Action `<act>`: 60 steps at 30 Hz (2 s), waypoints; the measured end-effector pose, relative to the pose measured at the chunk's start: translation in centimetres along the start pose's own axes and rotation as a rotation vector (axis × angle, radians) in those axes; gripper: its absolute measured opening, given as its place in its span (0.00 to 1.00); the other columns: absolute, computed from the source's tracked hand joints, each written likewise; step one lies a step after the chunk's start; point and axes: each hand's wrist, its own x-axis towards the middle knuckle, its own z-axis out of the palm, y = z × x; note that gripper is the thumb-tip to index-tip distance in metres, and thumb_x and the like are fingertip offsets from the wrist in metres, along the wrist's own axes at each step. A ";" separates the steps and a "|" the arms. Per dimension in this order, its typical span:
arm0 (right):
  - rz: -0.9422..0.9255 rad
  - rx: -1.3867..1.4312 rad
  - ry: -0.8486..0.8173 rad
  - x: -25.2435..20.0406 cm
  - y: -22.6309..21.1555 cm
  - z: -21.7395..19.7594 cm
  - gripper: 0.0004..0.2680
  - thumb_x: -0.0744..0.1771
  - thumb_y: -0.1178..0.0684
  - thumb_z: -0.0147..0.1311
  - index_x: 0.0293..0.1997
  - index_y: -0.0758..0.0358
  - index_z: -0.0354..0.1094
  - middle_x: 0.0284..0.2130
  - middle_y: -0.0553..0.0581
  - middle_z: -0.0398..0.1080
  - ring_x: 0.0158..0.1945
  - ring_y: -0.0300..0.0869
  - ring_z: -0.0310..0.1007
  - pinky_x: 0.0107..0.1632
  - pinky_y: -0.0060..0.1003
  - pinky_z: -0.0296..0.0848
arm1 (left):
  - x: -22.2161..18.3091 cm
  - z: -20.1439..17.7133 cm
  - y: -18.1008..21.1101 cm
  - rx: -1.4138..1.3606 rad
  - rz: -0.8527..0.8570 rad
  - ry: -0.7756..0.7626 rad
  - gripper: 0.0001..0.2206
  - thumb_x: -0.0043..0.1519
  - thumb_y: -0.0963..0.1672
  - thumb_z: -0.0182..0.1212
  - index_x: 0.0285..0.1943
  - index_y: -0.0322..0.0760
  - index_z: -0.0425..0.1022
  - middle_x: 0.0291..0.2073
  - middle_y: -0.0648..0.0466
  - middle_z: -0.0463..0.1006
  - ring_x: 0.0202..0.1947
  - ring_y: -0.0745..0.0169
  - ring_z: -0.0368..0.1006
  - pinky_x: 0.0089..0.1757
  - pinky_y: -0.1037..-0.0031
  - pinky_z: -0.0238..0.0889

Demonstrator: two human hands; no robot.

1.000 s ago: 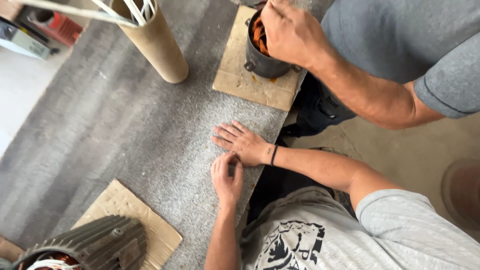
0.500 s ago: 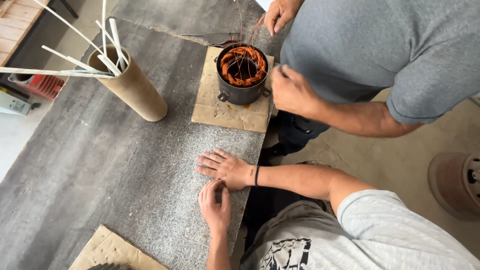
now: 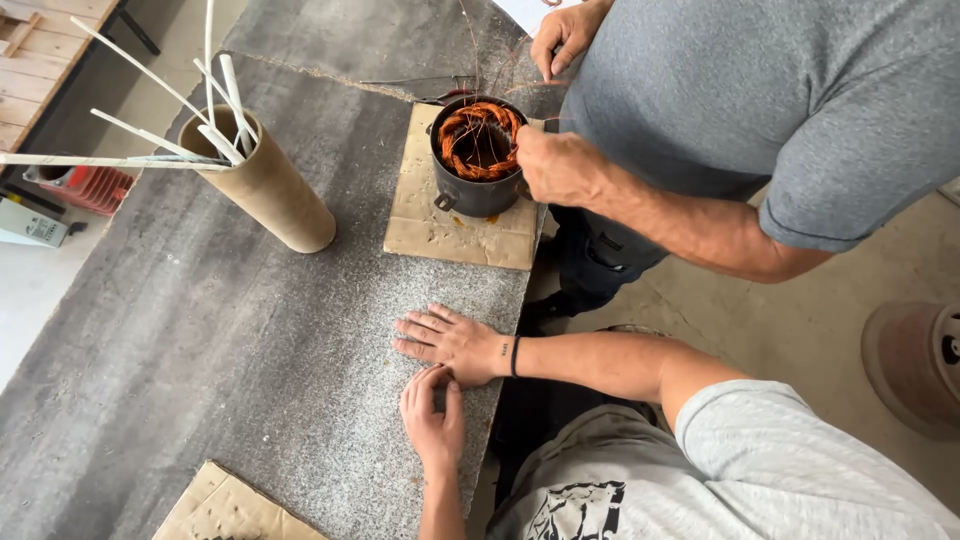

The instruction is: Repairing an electric motor by organizing and trimming copper wire windings within the stator housing.

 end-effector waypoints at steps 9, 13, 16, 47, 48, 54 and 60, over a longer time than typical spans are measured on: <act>0.018 0.010 -0.095 0.3 0.1 0.1 0.26 0.71 0.40 0.33 0.80 0.54 0.32 0.78 0.63 0.33 0.80 0.55 0.31 0.77 0.56 0.30 | 0.1 -0.2 0.2 0.002 0.017 0.014 0.12 0.60 0.45 0.62 0.51 0.40 0.81 0.51 0.52 0.83 0.57 0.52 0.73 0.61 0.57 0.59; 0.018 0.028 -0.093 0.2 0.0 -0.1 0.26 0.71 0.42 0.34 0.80 0.54 0.32 0.78 0.63 0.33 0.80 0.55 0.31 0.77 0.56 0.30 | 0.1 -0.2 0.3 -0.003 0.022 0.018 0.12 0.60 0.44 0.63 0.51 0.40 0.81 0.51 0.51 0.83 0.57 0.52 0.73 0.61 0.57 0.59; 0.014 0.022 -0.071 0.2 0.0 -0.2 0.26 0.71 0.41 0.34 0.80 0.54 0.35 0.78 0.63 0.35 0.80 0.55 0.34 0.77 0.56 0.32 | 0.2 -0.3 0.5 -0.005 0.030 0.029 0.12 0.60 0.44 0.62 0.50 0.40 0.81 0.50 0.52 0.83 0.57 0.52 0.74 0.61 0.58 0.59; 0.017 0.019 -0.105 0.5 0.0 -0.7 0.24 0.72 0.42 0.31 0.80 0.54 0.35 0.78 0.64 0.34 0.80 0.55 0.32 0.77 0.56 0.31 | 0.1 -0.3 0.2 0.020 0.081 0.001 0.13 0.57 0.45 0.63 0.51 0.41 0.80 0.51 0.52 0.83 0.58 0.50 0.72 0.61 0.54 0.59; 0.010 0.013 -0.085 0.4 0.0 -0.6 0.24 0.72 0.42 0.31 0.80 0.55 0.36 0.78 0.64 0.35 0.80 0.55 0.33 0.77 0.56 0.32 | 0.1 -0.4 0.2 0.003 0.081 0.004 0.13 0.57 0.45 0.63 0.50 0.41 0.81 0.51 0.53 0.83 0.58 0.50 0.73 0.60 0.55 0.59; -0.007 -0.015 0.020 0.2 -0.1 -0.2 0.24 0.71 0.44 0.35 0.79 0.55 0.41 0.77 0.63 0.41 0.80 0.55 0.40 0.77 0.56 0.38 | 0.3 -0.7 0.2 -0.037 0.101 -0.005 0.12 0.57 0.45 0.63 0.49 0.40 0.81 0.52 0.53 0.82 0.58 0.51 0.72 0.60 0.55 0.59; 0.005 -0.007 -0.037 0.3 -0.1 -0.5 0.25 0.71 0.44 0.35 0.80 0.54 0.37 0.78 0.62 0.38 0.80 0.53 0.36 0.77 0.55 0.34 | 0.2 -0.7 0.0 -0.019 0.085 -0.022 0.13 0.57 0.45 0.63 0.50 0.40 0.80 0.53 0.52 0.82 0.58 0.51 0.72 0.61 0.54 0.58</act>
